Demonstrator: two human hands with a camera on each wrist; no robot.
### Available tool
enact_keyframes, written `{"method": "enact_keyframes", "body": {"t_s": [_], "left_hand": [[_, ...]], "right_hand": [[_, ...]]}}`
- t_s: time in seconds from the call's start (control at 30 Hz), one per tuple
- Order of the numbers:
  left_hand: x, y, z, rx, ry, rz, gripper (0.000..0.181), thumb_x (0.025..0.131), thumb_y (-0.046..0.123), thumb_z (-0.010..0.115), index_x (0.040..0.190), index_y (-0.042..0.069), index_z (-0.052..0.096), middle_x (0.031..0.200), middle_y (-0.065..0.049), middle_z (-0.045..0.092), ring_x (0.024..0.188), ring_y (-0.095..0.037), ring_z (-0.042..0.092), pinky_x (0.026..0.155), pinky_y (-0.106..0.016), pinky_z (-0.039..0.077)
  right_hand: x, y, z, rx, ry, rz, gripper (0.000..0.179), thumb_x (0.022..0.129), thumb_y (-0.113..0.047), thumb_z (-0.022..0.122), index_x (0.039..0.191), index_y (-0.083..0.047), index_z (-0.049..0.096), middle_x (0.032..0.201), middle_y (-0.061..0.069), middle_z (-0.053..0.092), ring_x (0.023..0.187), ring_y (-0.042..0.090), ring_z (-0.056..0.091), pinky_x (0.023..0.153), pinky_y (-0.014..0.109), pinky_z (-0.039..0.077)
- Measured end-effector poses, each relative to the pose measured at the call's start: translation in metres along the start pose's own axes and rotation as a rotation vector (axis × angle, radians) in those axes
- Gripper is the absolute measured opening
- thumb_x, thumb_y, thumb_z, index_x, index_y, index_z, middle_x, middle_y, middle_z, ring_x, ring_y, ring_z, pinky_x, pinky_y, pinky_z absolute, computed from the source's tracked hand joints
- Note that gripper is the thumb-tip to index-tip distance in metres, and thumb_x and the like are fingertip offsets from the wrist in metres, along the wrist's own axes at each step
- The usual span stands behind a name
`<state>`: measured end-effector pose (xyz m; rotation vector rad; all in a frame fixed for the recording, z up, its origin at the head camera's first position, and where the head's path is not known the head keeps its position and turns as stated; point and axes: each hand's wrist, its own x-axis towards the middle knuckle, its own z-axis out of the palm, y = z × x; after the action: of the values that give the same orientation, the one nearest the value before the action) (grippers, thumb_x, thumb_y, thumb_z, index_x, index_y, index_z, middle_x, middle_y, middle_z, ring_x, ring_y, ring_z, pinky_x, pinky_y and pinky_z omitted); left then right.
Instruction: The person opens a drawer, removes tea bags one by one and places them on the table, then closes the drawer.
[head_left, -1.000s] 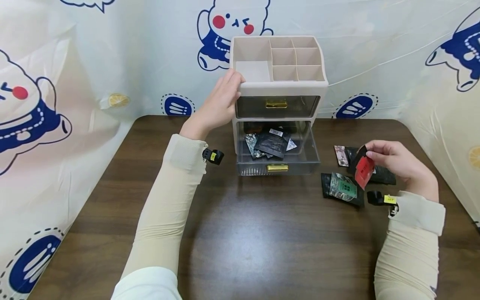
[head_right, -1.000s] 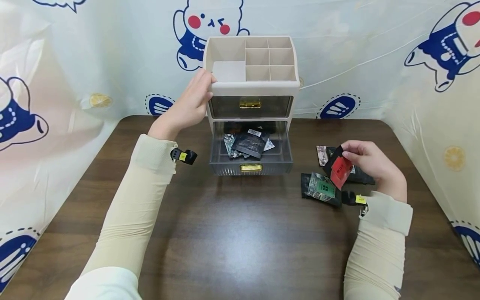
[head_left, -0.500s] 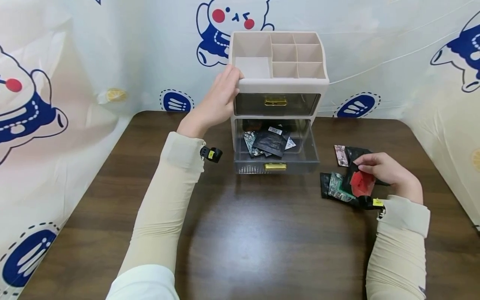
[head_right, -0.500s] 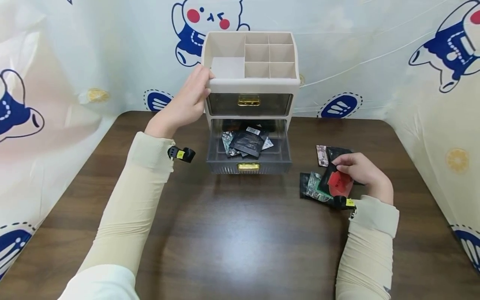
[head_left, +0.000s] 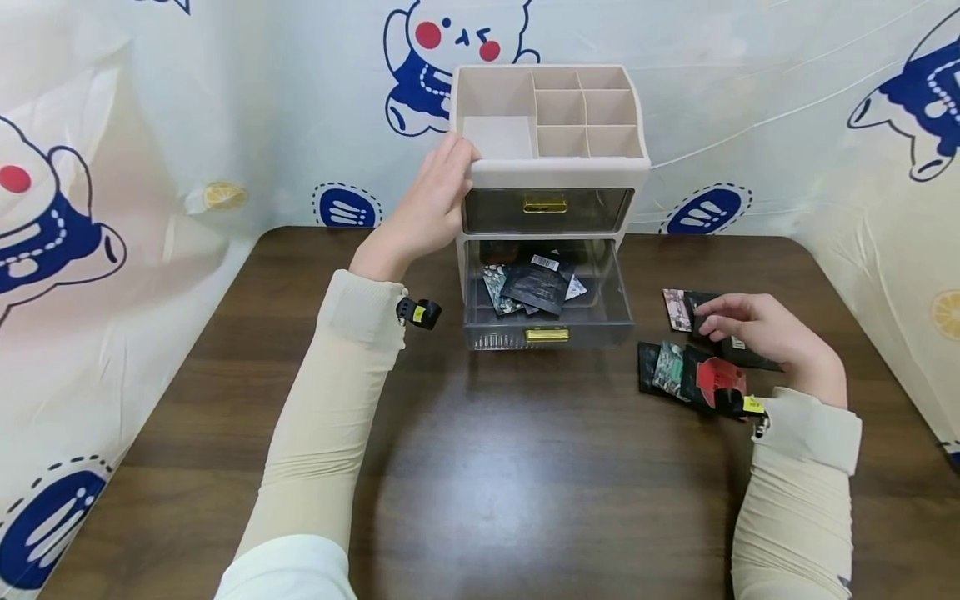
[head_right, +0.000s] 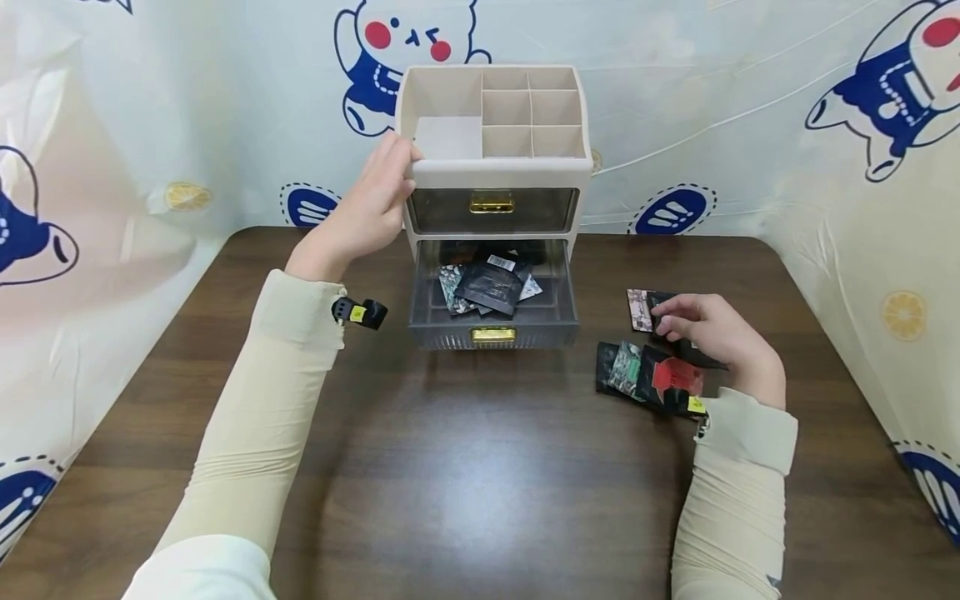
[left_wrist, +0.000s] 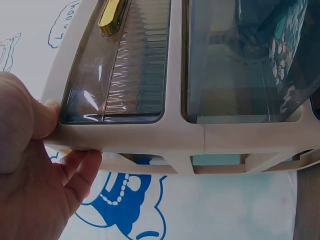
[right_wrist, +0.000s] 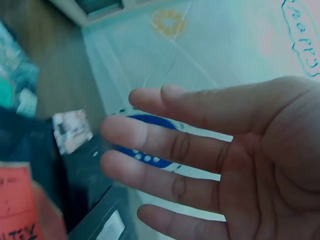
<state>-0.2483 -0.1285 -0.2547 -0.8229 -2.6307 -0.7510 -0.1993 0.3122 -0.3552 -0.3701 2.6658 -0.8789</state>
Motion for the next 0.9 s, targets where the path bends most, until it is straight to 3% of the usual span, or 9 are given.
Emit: {"method": "enact_keyframes", "body": {"t_s": [0.2, 0.4, 0.43, 0.5, 0.63, 0.7, 0.9], "left_hand": [[-0.001, 0.001, 0.000, -0.001, 0.011, 0.000, 0.023, 0.099, -0.005, 0.038, 0.121, -0.003, 0.045, 0.120, -0.015, 0.043, 0.109, -0.032, 0.036, 0.100, -0.040, 0.031], [0.001, 0.004, 0.000, -0.002, 0.007, 0.000, 0.023, 0.100, -0.004, 0.039, 0.122, -0.002, 0.045, 0.121, -0.015, 0.043, 0.110, -0.032, 0.036, 0.102, -0.040, 0.032], [0.000, 0.004, -0.001, -0.002, 0.005, 0.000, 0.023, 0.100, -0.003, 0.038, 0.122, -0.002, 0.045, 0.121, -0.015, 0.043, 0.110, -0.032, 0.036, 0.102, -0.040, 0.032], [0.000, 0.003, -0.001, -0.002, 0.002, -0.001, 0.022, 0.100, -0.003, 0.038, 0.122, -0.002, 0.045, 0.121, -0.015, 0.042, 0.110, -0.032, 0.036, 0.101, -0.040, 0.032], [-0.002, 0.002, -0.002, -0.008, 0.001, -0.003, 0.022, 0.101, -0.003, 0.037, 0.121, -0.002, 0.044, 0.120, -0.014, 0.041, 0.108, -0.031, 0.035, 0.100, -0.038, 0.031], [-0.003, 0.001, -0.003, -0.009, 0.007, -0.006, 0.022, 0.101, -0.003, 0.037, 0.121, -0.002, 0.044, 0.120, -0.014, 0.041, 0.108, -0.031, 0.035, 0.099, -0.038, 0.031], [-0.003, -0.001, -0.002, 0.002, 0.014, -0.003, 0.022, 0.100, -0.002, 0.039, 0.122, -0.002, 0.045, 0.120, -0.016, 0.043, 0.110, -0.033, 0.037, 0.102, -0.041, 0.032]], "right_hand": [[-0.004, -0.023, -0.005, -0.005, 0.136, -0.144, 0.030, 0.103, -0.011, 0.051, 0.126, 0.004, 0.060, 0.106, 0.022, 0.070, 0.083, -0.006, 0.061, 0.074, 0.008, 0.042], [-0.003, -0.064, -0.011, 0.015, 0.267, -0.241, 0.024, 0.100, -0.013, 0.057, 0.120, -0.003, 0.067, 0.099, -0.018, 0.069, 0.088, -0.012, 0.059, 0.078, 0.003, 0.041], [-0.002, -0.073, -0.012, 0.010, 0.277, -0.257, 0.023, 0.100, -0.014, 0.058, 0.119, -0.005, 0.068, 0.099, -0.022, 0.067, 0.090, -0.013, 0.059, 0.080, 0.002, 0.041], [0.002, -0.092, -0.017, -0.012, 0.283, -0.321, 0.022, 0.100, -0.014, 0.058, 0.117, -0.006, 0.069, 0.103, -0.017, 0.068, 0.092, -0.013, 0.058, 0.082, 0.003, 0.041], [0.015, -0.133, -0.026, -0.109, 0.240, -0.422, 0.022, 0.101, -0.016, 0.056, 0.116, -0.010, 0.070, 0.113, 0.003, 0.071, 0.097, -0.010, 0.056, 0.085, 0.007, 0.040], [0.023, -0.152, -0.028, -0.172, 0.184, -0.445, 0.023, 0.103, -0.018, 0.053, 0.117, -0.011, 0.070, 0.115, 0.004, 0.071, 0.100, -0.004, 0.057, 0.088, 0.014, 0.042], [0.058, -0.194, -0.020, -0.289, -0.103, -0.511, 0.025, 0.102, -0.012, 0.053, 0.121, -0.008, 0.068, 0.120, 0.010, 0.069, 0.107, 0.021, 0.063, 0.096, 0.045, 0.049]]}}
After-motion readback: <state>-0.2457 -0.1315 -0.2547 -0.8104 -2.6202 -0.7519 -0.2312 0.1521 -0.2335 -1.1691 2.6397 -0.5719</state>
